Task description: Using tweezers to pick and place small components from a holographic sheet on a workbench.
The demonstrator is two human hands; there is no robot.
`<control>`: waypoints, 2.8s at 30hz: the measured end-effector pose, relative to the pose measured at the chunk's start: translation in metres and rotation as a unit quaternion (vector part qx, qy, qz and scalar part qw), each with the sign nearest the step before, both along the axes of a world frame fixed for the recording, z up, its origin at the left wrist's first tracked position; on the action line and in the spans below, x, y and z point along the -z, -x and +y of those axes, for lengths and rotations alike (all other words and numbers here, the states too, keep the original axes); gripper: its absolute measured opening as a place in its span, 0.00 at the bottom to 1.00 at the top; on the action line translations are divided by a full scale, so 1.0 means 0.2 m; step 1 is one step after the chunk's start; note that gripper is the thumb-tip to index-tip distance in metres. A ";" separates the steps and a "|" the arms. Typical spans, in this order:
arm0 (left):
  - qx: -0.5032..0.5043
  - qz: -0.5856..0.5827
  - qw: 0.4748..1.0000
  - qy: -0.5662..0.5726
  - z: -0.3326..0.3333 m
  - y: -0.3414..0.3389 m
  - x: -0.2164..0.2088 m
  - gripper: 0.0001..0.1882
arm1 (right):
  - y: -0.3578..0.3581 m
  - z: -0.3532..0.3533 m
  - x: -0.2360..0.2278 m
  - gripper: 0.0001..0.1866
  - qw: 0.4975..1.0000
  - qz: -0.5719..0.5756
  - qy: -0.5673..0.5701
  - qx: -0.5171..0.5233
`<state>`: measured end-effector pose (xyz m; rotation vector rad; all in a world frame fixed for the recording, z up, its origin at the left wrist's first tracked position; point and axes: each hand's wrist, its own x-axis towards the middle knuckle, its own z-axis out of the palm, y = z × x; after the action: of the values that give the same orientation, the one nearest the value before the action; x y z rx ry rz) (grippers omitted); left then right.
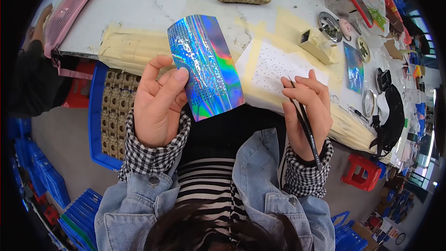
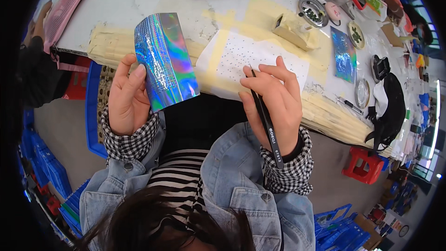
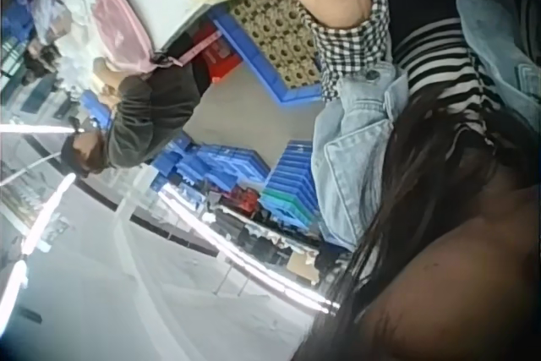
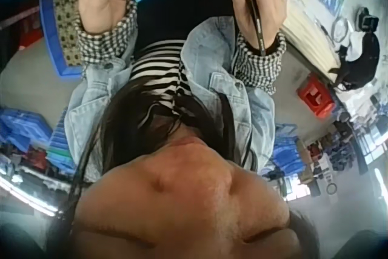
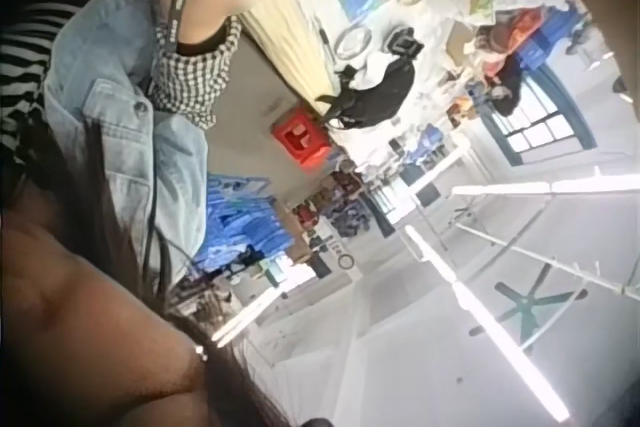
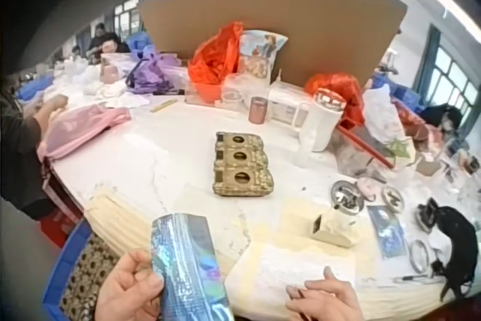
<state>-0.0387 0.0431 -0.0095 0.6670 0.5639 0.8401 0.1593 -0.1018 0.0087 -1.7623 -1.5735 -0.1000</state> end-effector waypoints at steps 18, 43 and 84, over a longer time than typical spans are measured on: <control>0.222 -0.006 0.974 -0.053 -0.23 -0.10 -0.06 0.21 | 0.09 -0.12 0.06 0.11 0.943 0.311 -0.101 -0.063; 0.522 -0.469 0.519 -0.488 -0.41 -0.08 -0.57 0.10 | -0.12 -0.19 0.03 0.15 0.858 0.455 -0.235 -0.036; 0.568 -0.478 0.533 -0.407 -0.27 -0.20 -0.48 0.17 | -0.24 -0.23 0.02 0.14 0.842 0.449 -0.299 -0.008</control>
<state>0.0006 -0.0116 0.0863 1.0486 -1.3352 0.0029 0.2083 -0.1477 0.0048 -1.0286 -0.7335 0.2041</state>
